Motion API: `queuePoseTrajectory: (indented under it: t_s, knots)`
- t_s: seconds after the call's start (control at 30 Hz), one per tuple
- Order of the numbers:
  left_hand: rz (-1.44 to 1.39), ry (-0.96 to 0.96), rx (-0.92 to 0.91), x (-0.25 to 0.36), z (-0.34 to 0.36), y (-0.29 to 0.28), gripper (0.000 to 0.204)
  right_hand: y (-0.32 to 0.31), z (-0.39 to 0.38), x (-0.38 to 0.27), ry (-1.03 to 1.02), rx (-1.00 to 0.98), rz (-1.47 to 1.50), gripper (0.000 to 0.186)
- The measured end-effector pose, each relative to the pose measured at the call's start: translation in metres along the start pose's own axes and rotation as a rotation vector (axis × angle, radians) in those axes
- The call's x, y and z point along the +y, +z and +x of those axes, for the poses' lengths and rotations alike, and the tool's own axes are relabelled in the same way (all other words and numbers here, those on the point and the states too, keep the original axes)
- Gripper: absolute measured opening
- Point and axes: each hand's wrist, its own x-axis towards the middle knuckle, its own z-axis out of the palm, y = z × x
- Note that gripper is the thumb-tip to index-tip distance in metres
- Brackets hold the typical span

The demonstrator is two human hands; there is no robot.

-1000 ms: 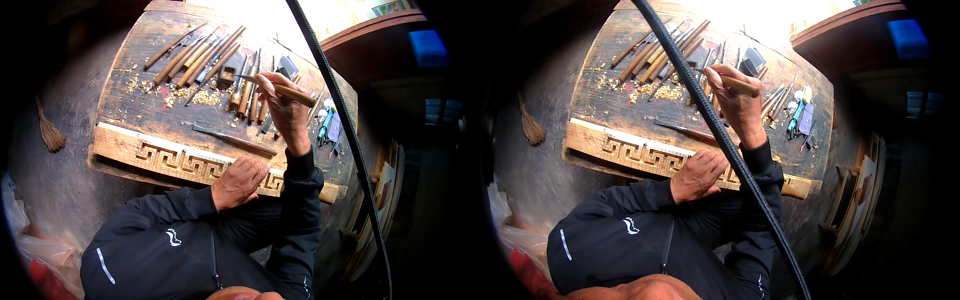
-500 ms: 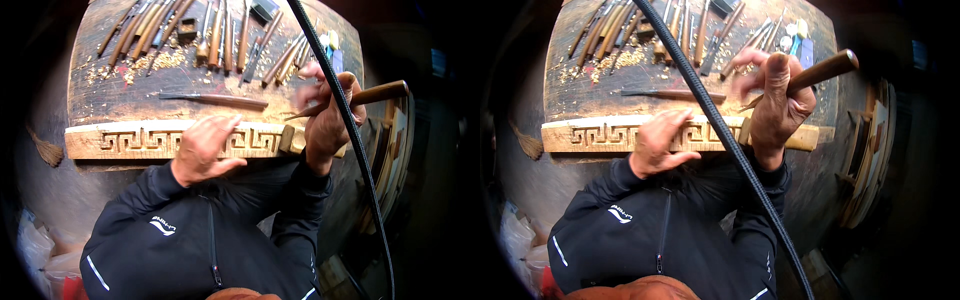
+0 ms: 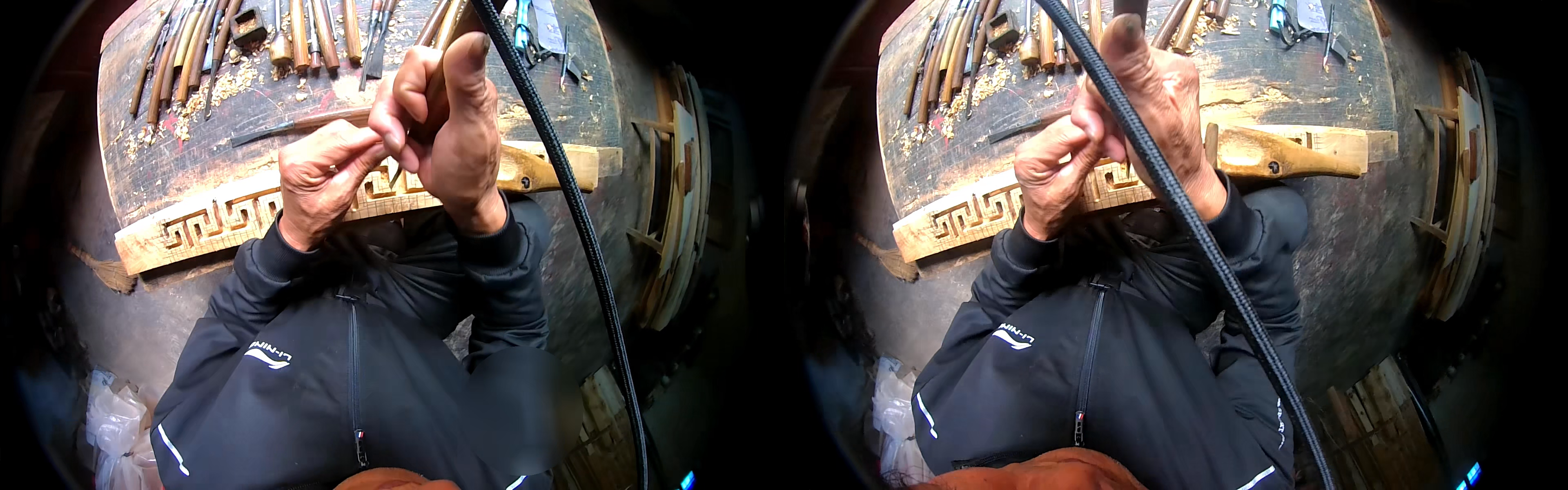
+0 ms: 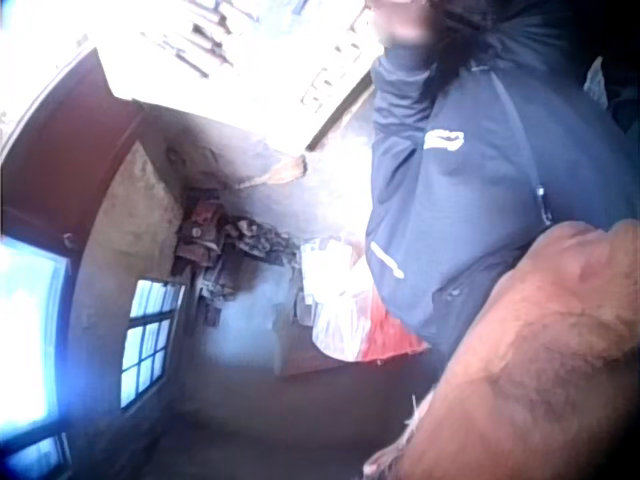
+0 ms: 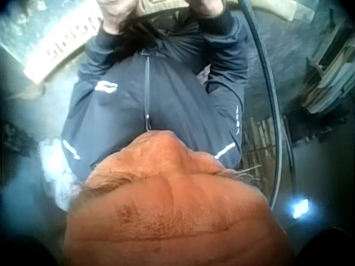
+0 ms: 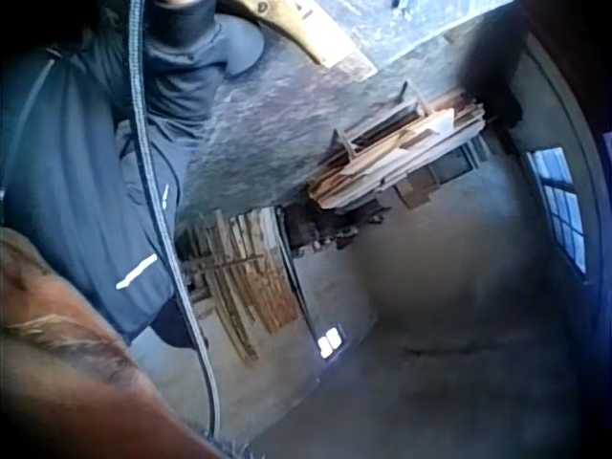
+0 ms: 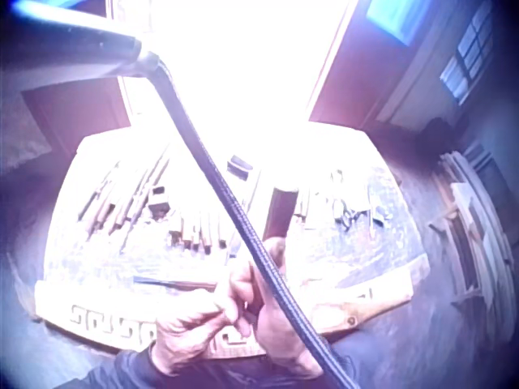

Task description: The person carves a geometric pattern into a wooden board using a chisel and a wooden mallet, clearing away wood shavings by hand.

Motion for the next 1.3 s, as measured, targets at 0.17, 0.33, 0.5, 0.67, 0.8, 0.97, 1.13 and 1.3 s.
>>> queuePoseTrajectory:
  t_s: [0.17,0.33,0.5,0.67,0.8,0.97,1.13,1.3]
  knots:
    - [0.166,0.15,-0.063,0.014,0.002,-0.002,0.021,0.001,0.007,0.02,0.008,-0.025,0.114,0.087]
    - [0.115,0.045,-0.057,0.01,-0.006,-0.004,0.024,0.009,0.007,0.017,0.008,-0.01,0.065,0.088]
    - [0.121,0.046,-0.038,0.012,-0.005,-0.006,0.022,0.009,0.01,0.022,-0.012,-0.05,0.014,0.086]
    - [0.184,0.031,-0.041,0.016,-0.003,-0.004,0.019,0.007,0.01,0.024,-0.011,-0.029,0.026,0.085]
    - [0.159,0.042,-0.033,0.011,-0.002,-0.004,0.018,0.008,0.008,0.024,-0.029,-0.028,0.026,0.084]
    - [0.177,0.039,-0.032,0.009,-0.003,-0.004,0.018,0.013,0.005,0.026,-0.016,0.022,0.048,0.084]
    - [0.231,0.055,-0.039,0.016,-0.002,-0.004,0.018,0.018,0.002,0.029,-0.061,0.099,0.023,0.084]
    - [0.233,0.047,-0.059,0.013,-0.006,-0.004,0.016,0.031,-0.01,0.033,-0.165,0.167,0.026,0.08]
